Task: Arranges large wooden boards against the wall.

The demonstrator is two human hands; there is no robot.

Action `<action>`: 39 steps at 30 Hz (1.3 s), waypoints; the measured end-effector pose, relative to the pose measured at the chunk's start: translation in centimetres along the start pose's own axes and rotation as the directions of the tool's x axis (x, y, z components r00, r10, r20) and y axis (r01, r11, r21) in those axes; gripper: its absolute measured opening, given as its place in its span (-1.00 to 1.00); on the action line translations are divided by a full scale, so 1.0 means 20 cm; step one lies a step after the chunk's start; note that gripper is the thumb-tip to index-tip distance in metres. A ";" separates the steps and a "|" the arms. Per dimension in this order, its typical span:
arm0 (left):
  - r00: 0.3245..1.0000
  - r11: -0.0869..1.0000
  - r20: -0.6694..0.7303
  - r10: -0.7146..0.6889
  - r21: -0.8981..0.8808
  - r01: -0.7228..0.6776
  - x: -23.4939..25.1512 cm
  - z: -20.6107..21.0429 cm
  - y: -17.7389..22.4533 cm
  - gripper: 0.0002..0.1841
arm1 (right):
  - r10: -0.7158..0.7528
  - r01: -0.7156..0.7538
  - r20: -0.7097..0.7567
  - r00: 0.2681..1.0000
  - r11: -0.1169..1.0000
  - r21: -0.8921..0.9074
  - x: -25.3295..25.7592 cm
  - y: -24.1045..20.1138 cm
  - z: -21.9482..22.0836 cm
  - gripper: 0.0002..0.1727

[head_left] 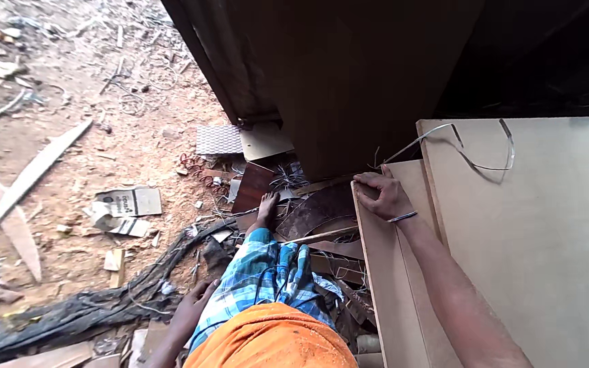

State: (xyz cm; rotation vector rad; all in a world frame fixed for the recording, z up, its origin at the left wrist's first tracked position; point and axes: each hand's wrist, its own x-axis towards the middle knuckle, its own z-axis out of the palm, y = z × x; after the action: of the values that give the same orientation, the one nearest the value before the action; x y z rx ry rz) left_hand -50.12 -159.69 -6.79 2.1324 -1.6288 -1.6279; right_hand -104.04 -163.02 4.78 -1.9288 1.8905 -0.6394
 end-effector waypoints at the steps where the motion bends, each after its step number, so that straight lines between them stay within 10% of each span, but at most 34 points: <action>1: 1.000 1.000 -0.008 -0.005 -0.010 0.005 -0.01 0.01 -0.02 -0.54 | -0.009 0.009 0.018 1.000 1.000 -0.017 0.01 0.00 -0.01 -0.55; 12: 0.999 0.995 -0.028 -0.024 -0.103 0.021 -0.06 0.06 -0.06 -0.57 | 0.100 -0.080 0.106 0.989 0.981 -0.178 0.12 -0.06 -0.06 -0.71; 26: 0.997 0.990 -0.044 -0.058 -0.133 0.052 -0.10 0.10 -0.12 -0.56 | 0.158 -0.201 0.254 0.954 0.967 0.155 0.12 0.00 -0.09 -0.62; 39: 0.998 0.998 -0.017 -0.063 -0.028 0.062 -0.12 0.05 -0.15 -0.58 | 0.302 -0.303 0.027 0.953 0.945 0.124 0.14 -0.06 0.03 -0.87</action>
State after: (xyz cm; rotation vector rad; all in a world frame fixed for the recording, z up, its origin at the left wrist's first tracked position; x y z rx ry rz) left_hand -48.49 -156.11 -7.10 2.1994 -1.5413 -1.6331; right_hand -102.81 -165.82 5.17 -1.5181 2.0321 -0.6372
